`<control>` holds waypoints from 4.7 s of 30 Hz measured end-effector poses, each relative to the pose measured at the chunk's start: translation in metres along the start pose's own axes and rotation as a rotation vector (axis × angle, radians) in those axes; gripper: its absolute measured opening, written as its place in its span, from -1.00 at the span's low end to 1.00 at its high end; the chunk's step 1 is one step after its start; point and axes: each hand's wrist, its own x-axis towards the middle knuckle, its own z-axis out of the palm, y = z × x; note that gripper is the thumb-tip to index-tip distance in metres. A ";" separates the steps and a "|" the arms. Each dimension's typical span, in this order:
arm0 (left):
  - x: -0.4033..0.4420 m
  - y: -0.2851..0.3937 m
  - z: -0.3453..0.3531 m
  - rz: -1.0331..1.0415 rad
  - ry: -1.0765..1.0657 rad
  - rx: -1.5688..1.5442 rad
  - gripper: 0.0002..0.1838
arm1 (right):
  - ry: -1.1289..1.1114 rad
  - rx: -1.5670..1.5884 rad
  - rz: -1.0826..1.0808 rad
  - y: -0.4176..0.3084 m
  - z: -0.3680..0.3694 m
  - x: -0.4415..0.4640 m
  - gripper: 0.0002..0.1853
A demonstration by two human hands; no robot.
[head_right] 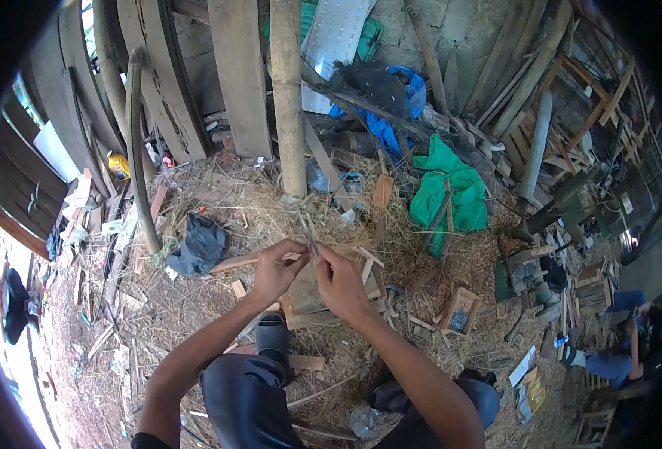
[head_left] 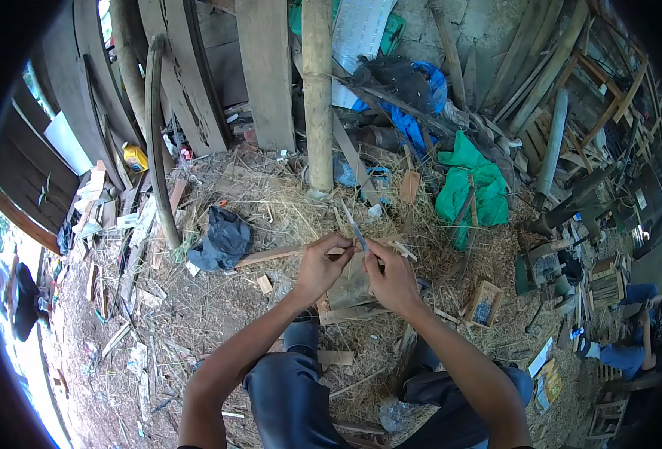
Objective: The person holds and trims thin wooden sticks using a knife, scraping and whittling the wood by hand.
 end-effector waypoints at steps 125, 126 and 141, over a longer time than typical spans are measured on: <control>0.031 -0.011 -0.018 -0.620 -0.182 -0.141 -0.57 | -0.102 0.173 0.312 0.048 -0.012 -0.009 -0.83; 0.033 0.013 -0.021 -0.496 -0.290 -0.197 -0.62 | -0.092 0.176 0.291 0.038 -0.022 -0.008 -0.83; 0.007 0.235 0.024 0.011 -0.099 -0.501 -0.78 | -0.046 0.697 -0.085 -0.083 -0.141 -0.069 -0.80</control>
